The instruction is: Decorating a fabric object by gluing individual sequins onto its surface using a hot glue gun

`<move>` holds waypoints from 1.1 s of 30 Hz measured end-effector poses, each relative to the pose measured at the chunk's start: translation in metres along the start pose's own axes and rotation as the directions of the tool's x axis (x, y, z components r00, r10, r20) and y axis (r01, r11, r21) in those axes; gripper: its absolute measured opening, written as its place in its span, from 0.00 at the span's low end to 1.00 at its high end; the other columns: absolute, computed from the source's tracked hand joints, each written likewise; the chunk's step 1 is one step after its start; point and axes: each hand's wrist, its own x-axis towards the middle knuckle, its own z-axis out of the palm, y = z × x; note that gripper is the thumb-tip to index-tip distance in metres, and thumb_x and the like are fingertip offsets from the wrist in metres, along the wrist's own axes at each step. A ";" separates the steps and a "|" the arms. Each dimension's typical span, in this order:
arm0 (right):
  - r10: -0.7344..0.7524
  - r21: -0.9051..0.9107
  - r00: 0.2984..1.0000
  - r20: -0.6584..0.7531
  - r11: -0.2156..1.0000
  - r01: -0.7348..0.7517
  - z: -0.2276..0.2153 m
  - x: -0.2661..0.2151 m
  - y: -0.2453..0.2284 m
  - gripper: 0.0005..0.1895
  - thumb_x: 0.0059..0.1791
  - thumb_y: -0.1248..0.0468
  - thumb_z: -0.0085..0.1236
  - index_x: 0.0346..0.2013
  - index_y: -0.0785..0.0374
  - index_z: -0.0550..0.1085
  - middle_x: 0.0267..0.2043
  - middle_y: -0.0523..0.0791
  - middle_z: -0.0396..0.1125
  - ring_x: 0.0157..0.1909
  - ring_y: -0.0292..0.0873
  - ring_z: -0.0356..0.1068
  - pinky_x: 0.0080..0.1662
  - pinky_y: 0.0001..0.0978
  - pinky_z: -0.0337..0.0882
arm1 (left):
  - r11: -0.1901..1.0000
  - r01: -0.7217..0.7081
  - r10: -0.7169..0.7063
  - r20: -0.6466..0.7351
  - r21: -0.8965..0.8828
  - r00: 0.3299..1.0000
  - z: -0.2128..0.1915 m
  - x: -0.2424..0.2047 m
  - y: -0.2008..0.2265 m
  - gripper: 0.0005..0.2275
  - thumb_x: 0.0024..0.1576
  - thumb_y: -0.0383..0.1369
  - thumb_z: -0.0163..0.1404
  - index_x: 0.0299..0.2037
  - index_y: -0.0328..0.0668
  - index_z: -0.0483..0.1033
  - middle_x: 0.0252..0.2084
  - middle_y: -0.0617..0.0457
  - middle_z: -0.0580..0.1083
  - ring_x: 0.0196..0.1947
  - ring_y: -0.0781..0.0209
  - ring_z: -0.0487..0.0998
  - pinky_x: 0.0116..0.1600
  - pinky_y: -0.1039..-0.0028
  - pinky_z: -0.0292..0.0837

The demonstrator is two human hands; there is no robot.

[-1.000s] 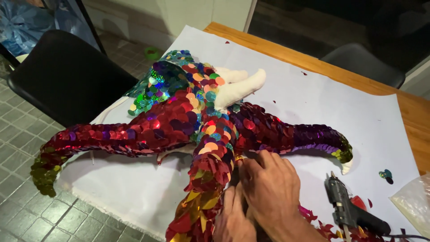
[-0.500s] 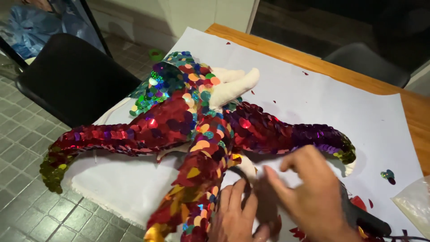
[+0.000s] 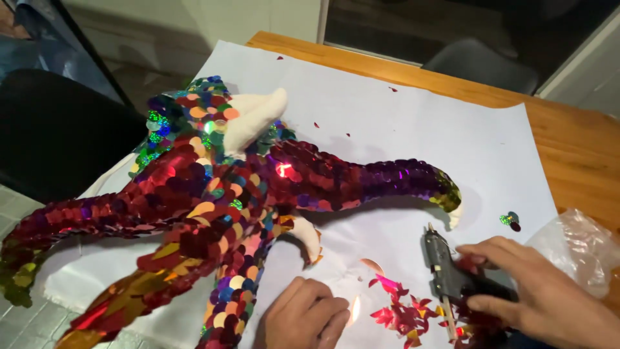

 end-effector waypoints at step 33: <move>-0.161 0.560 0.974 -0.157 0.798 0.222 0.027 -0.013 -0.022 0.10 0.49 0.58 0.60 0.31 0.60 0.81 0.22 0.44 0.70 0.24 0.42 0.64 0.31 0.34 0.63 | 0.974 -0.078 0.144 0.318 -0.212 0.937 0.015 0.027 0.003 0.04 0.58 0.25 0.59 0.37 0.43 0.76 0.33 0.54 0.76 0.32 0.59 0.77 0.37 0.71 0.73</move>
